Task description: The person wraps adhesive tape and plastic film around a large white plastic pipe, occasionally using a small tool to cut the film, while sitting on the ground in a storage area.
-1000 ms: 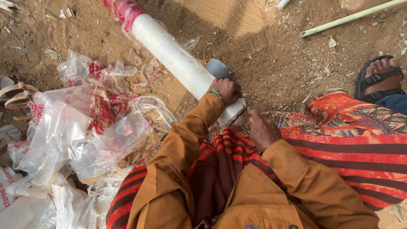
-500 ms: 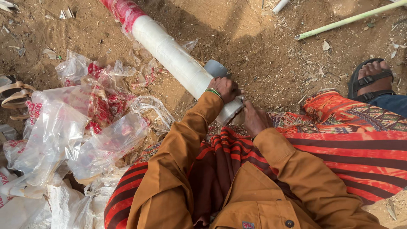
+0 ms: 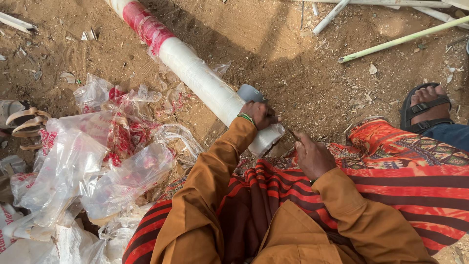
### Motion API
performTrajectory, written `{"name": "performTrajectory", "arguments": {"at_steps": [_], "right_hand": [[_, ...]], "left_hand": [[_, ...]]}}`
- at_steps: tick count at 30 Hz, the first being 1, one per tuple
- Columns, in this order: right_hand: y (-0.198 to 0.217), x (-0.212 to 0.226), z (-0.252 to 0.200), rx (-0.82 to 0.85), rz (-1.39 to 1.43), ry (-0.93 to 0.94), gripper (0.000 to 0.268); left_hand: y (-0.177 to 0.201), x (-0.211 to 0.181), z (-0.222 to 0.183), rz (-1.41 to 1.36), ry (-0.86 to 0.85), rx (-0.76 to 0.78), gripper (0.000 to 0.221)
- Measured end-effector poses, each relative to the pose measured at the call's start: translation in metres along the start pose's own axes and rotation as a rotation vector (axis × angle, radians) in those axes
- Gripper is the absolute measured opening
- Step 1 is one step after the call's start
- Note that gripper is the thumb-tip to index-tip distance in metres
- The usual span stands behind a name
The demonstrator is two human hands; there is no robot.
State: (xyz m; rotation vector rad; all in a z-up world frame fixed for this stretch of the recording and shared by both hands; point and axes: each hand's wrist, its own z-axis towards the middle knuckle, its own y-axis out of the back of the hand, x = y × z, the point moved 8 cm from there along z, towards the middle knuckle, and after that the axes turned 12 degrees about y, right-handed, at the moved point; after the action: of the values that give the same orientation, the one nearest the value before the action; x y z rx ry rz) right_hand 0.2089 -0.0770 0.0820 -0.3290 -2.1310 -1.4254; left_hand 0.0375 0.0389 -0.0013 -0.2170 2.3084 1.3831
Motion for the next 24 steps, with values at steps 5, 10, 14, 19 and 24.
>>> {"name": "performTrajectory", "arguments": {"at_steps": [5, 10, 14, 19, 24], "right_hand": [[-0.017, 0.033, 0.015, 0.091, -0.067, -0.031, 0.031], [-0.029, 0.047, 0.024, 0.151, -0.208, -0.007, 0.03], [-0.028, 0.049, 0.026, 0.133, -0.209, 0.012, 0.034], [-0.019, 0.036, 0.03, 0.076, -0.115, -0.009, 0.034], [-0.031, 0.032, 0.03, 0.096, -0.098, -0.022, 0.027]], "left_hand": [[0.001, 0.002, 0.006, -0.032, 0.038, 0.012, 0.052], [-0.005, -0.002, -0.001, -0.016, 0.032, -0.03, 0.048], [-0.005, 0.003, -0.002, -0.026, 0.066, -0.047, 0.044], [0.001, -0.008, 0.002, -0.04, 0.025, -0.128, 0.04], [0.003, 0.003, -0.012, -0.089, 0.004, -0.227, 0.037]]}}
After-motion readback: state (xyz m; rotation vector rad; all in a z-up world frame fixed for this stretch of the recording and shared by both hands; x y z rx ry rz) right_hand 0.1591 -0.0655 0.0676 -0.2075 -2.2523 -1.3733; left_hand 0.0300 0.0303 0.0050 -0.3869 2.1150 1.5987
